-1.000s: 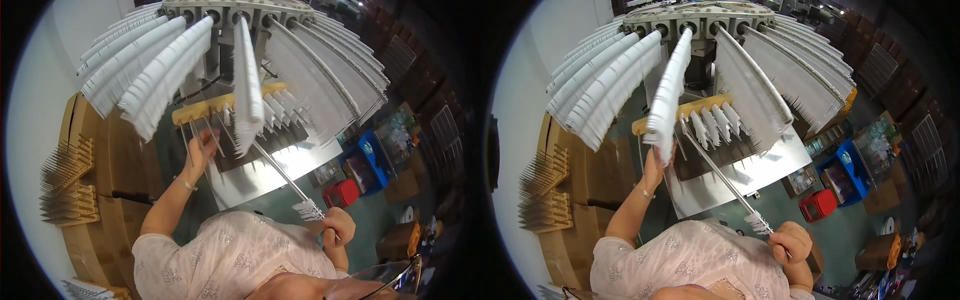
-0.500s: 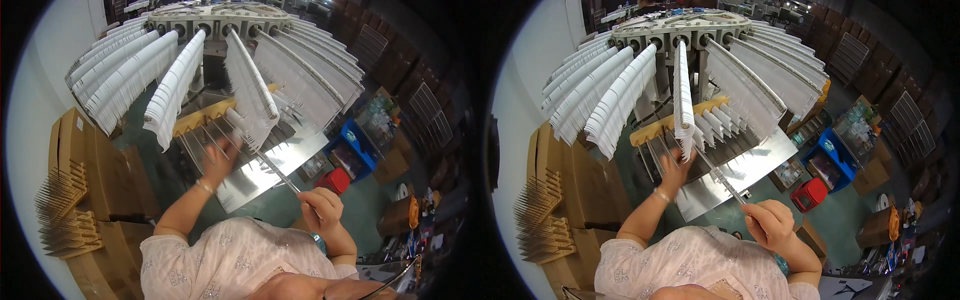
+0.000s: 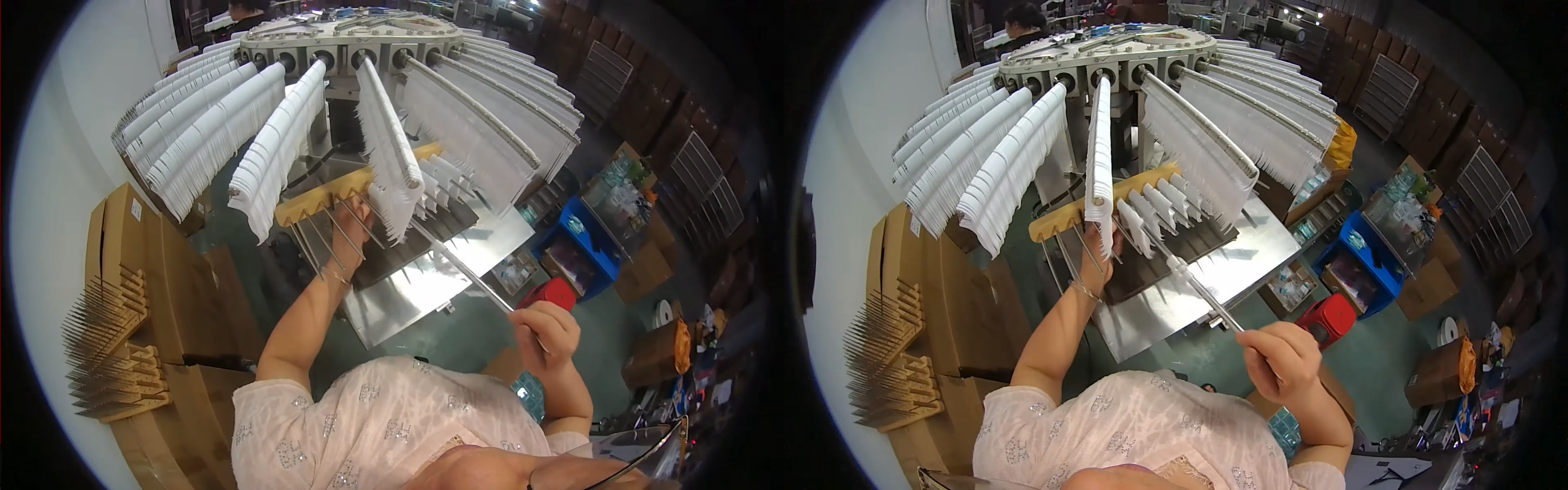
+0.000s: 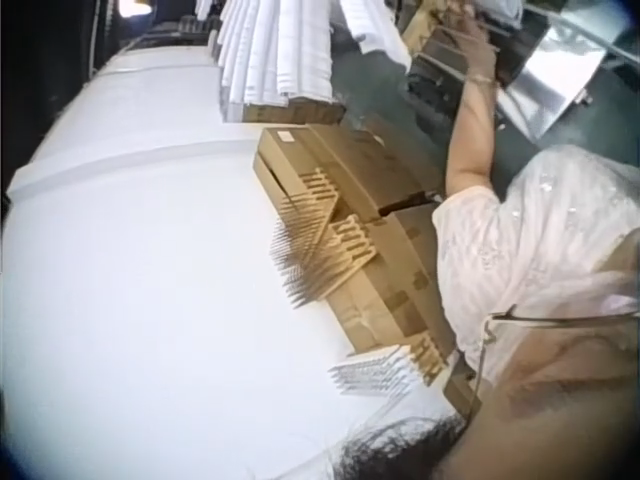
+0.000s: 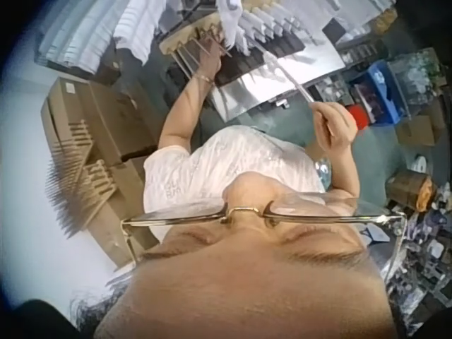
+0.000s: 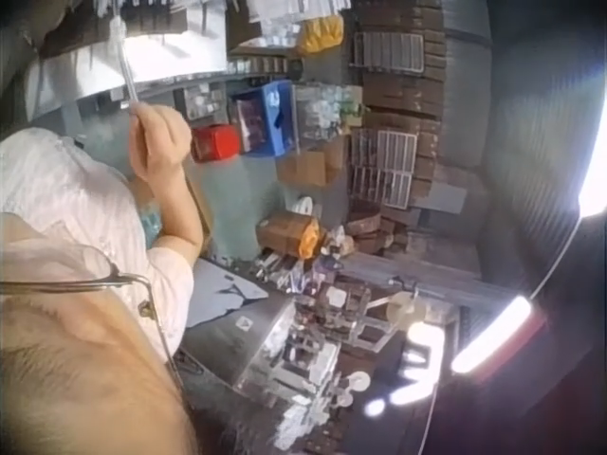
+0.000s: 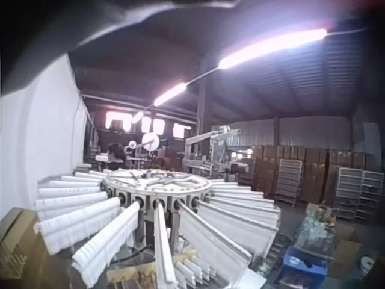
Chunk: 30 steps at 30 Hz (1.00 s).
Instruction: Removing manufactured items from a rotating assembly machine and placing them into containers.
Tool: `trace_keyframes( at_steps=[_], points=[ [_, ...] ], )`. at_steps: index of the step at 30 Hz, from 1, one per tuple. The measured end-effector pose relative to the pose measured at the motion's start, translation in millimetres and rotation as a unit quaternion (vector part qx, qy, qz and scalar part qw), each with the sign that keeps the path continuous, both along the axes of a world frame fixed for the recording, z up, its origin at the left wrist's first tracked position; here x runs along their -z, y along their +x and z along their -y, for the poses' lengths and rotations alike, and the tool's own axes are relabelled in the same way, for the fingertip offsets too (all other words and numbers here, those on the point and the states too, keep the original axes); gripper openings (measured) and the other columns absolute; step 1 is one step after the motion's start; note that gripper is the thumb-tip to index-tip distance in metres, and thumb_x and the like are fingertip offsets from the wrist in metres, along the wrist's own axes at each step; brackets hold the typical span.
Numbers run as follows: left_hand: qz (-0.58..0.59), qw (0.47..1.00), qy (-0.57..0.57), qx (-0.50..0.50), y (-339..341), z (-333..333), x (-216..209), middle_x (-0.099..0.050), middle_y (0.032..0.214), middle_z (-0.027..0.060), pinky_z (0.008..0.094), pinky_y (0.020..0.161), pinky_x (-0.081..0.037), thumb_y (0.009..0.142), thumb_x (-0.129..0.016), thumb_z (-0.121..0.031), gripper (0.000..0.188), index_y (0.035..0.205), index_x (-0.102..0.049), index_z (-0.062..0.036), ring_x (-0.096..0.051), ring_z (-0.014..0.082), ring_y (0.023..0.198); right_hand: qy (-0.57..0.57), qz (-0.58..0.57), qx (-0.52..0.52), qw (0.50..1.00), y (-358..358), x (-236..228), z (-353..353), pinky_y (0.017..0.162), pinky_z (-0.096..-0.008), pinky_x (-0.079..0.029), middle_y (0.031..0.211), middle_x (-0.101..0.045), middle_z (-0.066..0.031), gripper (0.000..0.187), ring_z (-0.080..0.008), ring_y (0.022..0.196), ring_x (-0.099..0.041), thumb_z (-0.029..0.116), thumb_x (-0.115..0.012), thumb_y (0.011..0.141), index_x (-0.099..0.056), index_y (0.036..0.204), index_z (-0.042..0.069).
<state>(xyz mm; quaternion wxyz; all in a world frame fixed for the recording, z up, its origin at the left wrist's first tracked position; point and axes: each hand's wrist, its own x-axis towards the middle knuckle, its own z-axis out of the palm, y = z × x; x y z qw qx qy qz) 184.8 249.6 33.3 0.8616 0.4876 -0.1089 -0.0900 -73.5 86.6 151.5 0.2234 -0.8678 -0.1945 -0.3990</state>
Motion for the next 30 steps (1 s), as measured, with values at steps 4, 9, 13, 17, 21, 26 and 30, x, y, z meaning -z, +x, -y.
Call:
trace_keyframes(
  at_steps=[4, 9, 13, 17, 21, 26, 30],
  points=[
    [0.155, 0.979, 0.131, -0.028, -56, 7, -1, -0.039, 0.061, -0.0072, 0.0179, 0.047, -0.029, 0.086, -0.047, -0.016, 0.022, 0.099, -0.057, -0.0017, -0.035, 0.0028, 0.052, 0.024, 0.006, -0.007, 1.0, 12, 20, 4, 0.044, -0.0263, -0.039, 0.06, -0.052, -0.0076, 0.014, -0.0188, 0.049, -0.05, -0.005, -0.055, 0.065, -0.059, 0.079, -0.002],
    [0.187, 0.972, 0.139, 0.017, -67, 5, -8, -0.037, 0.059, -0.0088, 0.0157, 0.043, -0.026, 0.088, -0.045, -0.025, 0.028, 0.102, -0.054, -0.003, -0.033, 0.001, 0.05, 0.099, 0.022, 0.01, 0.995, -22, 32, 20, 0.043, -0.0253, -0.036, 0.056, -0.049, -0.0063, 0.006, -0.0153, 0.047, -0.047, -0.002, -0.049, 0.07, -0.055, 0.071, -0.002],
    [0.073, 0.997, 0.005, -0.011, 14, 8, 18, -0.041, 0.059, -0.0079, 0.0156, 0.036, -0.022, 0.087, -0.044, -0.038, 0.034, 0.097, -0.053, -0.0076, -0.032, 0.0028, 0.043, 0.08, 0.001, 0.025, 0.996, -36, 20, 29, 0.042, -0.0256, -0.038, 0.056, -0.051, -0.0075, 0.013, -0.017, 0.047, -0.049, -0.007, -0.053, 0.067, -0.057, 0.077, -0.002],
    [0.024, 0.999, 0.02, 0.008, 32, 21, 11, -0.054, 0.069, -0.0027, 0.0163, 0.04, -0.03, 0.086, -0.044, -0.038, 0.032, 0.098, -0.052, -0.0091, -0.044, 0.005, 0.05, 0.048, -0.006, 0.023, 0.999, -6, 2, 16, 0.044, -0.0257, -0.04, 0.059, -0.053, -0.0088, 0.015, -0.0185, 0.048, -0.051, -0.008, -0.053, 0.066, -0.058, 0.079, -0.002],
    [-0.01, 0.995, -0.09, -0.038, 27, 36, 37, -0.053, 0.069, -0.0032, 0.019, 0.048, -0.034, 0.088, -0.04, -0.028, 0.031, 0.102, -0.052, -0.0035, -0.043, 0.0043, 0.053, 0.095, -0.021, 0.015, 0.995, 9, 14, 11, 0.045, -0.0231, -0.039, 0.062, -0.054, -0.0083, 0.012, -0.0153, 0.049, -0.051, -0.004, -0.051, 0.07, -0.057, 0.079, -0.002],
    [0.158, 0.968, 0.184, 0.058, -62, 30, -25, -0.048, 0.063, -0.0033, 0.0189, 0.047, -0.029, 0.084, -0.046, -0.015, 0.023, 0.097, -0.057, 0.0012, -0.039, 0.0044, 0.053, 0.145, -0.011, 0.033, 0.989, -12, 37, 21, 0.046, -0.0234, -0.038, 0.058, -0.053, -0.0068, 0.011, -0.0141, 0.048, -0.049, -0.003, -0.046, 0.072, -0.056, 0.077, -0.002],
    [0.33, 0.881, 0.329, -0.084, -51, 32, -15, -0.052, 0.067, 0.0116, 0.029, 0.055, -0.041, 0.077, -0.051, -0.005, 0.031, 0.106, -0.05, 0.0055, -0.049, 0.0181, 0.059, 0.182, 0.018, 0.045, 0.982, -34, 38, 25, 0.047, -0.0238, -0.038, 0.054, -0.05, -0.006, 0.012, -0.0132, 0.048, -0.048, -0.002, -0.043, 0.074, -0.055, 0.073, -0.002]
  ],
)
